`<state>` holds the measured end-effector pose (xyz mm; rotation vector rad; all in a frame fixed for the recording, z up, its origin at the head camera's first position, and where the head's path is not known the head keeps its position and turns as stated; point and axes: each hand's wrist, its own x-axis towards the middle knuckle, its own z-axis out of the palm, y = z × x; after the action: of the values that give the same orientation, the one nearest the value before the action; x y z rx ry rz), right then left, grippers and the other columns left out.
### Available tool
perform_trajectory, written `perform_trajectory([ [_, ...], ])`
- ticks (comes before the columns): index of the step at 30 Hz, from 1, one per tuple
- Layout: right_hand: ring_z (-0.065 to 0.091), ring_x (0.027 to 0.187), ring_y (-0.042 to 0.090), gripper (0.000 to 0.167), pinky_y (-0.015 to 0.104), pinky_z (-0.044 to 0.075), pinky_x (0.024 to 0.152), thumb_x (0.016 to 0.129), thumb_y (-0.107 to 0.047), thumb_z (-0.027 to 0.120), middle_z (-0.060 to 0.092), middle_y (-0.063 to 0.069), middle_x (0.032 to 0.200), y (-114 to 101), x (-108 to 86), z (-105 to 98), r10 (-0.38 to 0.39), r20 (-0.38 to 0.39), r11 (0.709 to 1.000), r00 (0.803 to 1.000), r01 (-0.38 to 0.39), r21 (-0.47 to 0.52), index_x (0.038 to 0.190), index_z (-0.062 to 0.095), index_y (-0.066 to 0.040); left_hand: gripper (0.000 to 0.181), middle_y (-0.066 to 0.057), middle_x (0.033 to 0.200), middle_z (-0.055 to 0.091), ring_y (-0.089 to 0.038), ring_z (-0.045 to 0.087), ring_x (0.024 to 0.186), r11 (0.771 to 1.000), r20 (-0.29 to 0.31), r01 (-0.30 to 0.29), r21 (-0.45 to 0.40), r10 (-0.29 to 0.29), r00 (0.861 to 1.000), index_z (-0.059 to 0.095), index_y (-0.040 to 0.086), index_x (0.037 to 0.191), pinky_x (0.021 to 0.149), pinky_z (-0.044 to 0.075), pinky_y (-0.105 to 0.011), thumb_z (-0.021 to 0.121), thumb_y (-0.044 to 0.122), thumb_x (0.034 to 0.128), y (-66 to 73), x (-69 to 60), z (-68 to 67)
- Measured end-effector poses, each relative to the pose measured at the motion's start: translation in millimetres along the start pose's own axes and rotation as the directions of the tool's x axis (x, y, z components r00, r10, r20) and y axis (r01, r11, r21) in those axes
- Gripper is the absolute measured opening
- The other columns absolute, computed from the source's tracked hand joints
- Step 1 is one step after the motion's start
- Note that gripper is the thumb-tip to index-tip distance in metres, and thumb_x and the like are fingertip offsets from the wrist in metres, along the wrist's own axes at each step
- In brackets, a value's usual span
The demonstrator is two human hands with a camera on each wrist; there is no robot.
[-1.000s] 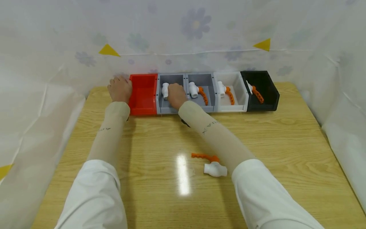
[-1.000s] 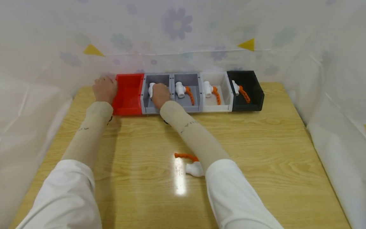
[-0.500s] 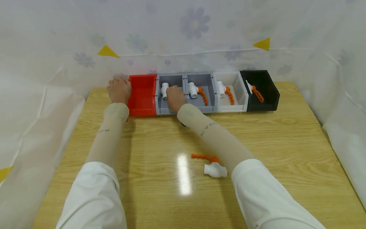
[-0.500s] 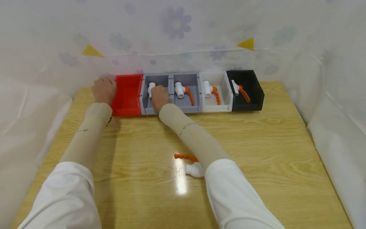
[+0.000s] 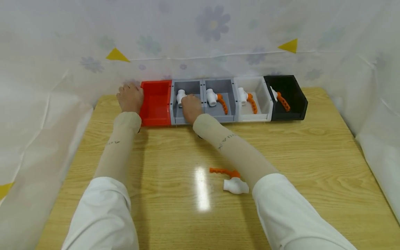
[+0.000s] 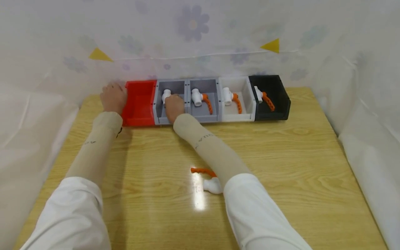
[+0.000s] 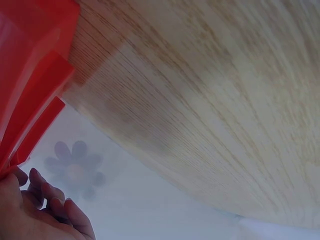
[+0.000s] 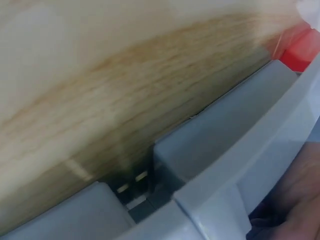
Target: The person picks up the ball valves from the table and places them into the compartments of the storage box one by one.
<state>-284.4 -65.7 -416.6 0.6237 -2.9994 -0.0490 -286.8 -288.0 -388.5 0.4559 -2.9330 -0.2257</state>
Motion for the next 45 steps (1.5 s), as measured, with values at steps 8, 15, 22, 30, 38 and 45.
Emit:
perform_trajectory([
  [8,0.063,0.089,0.025,0.021,0.035,0.053,0.069,0.09,-0.006,0.051,0.062,0.016,0.103,0.1,-1.4,-9.6,-0.015,0.07,0.998,0.997,0.01,0.061,0.103,0.067,-0.004,0.049,-0.026,0.116,0.05,-0.042,0.043,0.109,1.0,-0.007,0.019,-0.008,-0.019,1.0,0.047,-0.01,0.113,0.09,0.035,-0.054,0.021,0.03,0.0972,3.2,-2.1,-3.3],
  [15,0.056,0.095,0.029,0.023,0.038,0.052,0.075,0.089,-0.01,0.051,0.056,0.016,0.105,27.4,-12.9,-48.7,-0.146,-0.02,0.986,0.989,0.147,0.082,0.109,0.06,-0.002,0.049,-0.027,0.114,0.051,-0.042,0.043,0.107,0.999,-0.017,0.029,-0.015,-0.029,0.999,0.047,-0.01,0.112,0.089,0.036,-0.055,0.022,0.029,0.097,-0.1,0.4,-0.3],
  [22,0.059,0.085,0.029,0.028,0.04,0.051,0.065,0.094,-0.018,0.045,0.062,0.015,0.099,114.3,-30.5,-71.8,-0.115,-0.27,0.979,0.956,0.155,0.134,0.11,0.06,0.001,0.05,-0.027,0.114,0.051,-0.042,0.043,0.107,1.0,-0.012,0.015,0.002,-0.015,1.0,0.047,-0.01,0.113,0.089,0.036,-0.055,0.021,0.03,0.0975,1.1,5.0,2.0],
  [30,0.056,0.063,0.028,0.035,0.043,0.046,0.053,0.097,-0.028,0.039,0.061,0.017,0.087,233.7,-56.4,-76.6,0.076,-0.096,0.975,0.992,-0.054,0.217,0.1,0.059,0.0,0.05,-0.027,0.112,0.05,-0.042,0.044,0.105,1.0,-0.01,0.024,0.008,-0.024,1.0,0.046,-0.01,0.112,0.088,0.036,-0.054,0.02,0.029,0.0973,1.7,4.8,0.0],
  [38,0.038,0.045,0.026,0.046,0.039,0.03,0.042,0.096,-0.035,0.034,0.039,0.008,0.051,338.2,-84.5,-70.4,0.287,-0.164,0.945,0.944,-0.25,0.212,0.065,0.046,-0.005,0.05,-0.026,0.112,0.05,-0.042,0.043,0.105,1.0,-0.003,0.026,0.004,-0.026,1.0,0.047,-0.01,0.111,0.088,0.036,-0.054,0.02,0.029,0.0974,0.8,6.3,0.0],
  [45,0.035,0.041,0.024,0.061,0.038,0.031,0.039,0.095,-0.048,0.024,0.034,0.005,0.044,380.2,-102.4,-63.6,0.42,0.029,0.893,0.907,-0.419,0.163,0.053,0.04,-0.008,0.05,-0.026,0.115,0.049,-0.042,0.042,0.108,1.0,-0.009,0.026,-0.007,-0.026,1.0,0.047,-0.009,0.113,0.09,0.034,-0.055,0.02,0.03,0.0975,-2.8,9.3,-0.9],
])
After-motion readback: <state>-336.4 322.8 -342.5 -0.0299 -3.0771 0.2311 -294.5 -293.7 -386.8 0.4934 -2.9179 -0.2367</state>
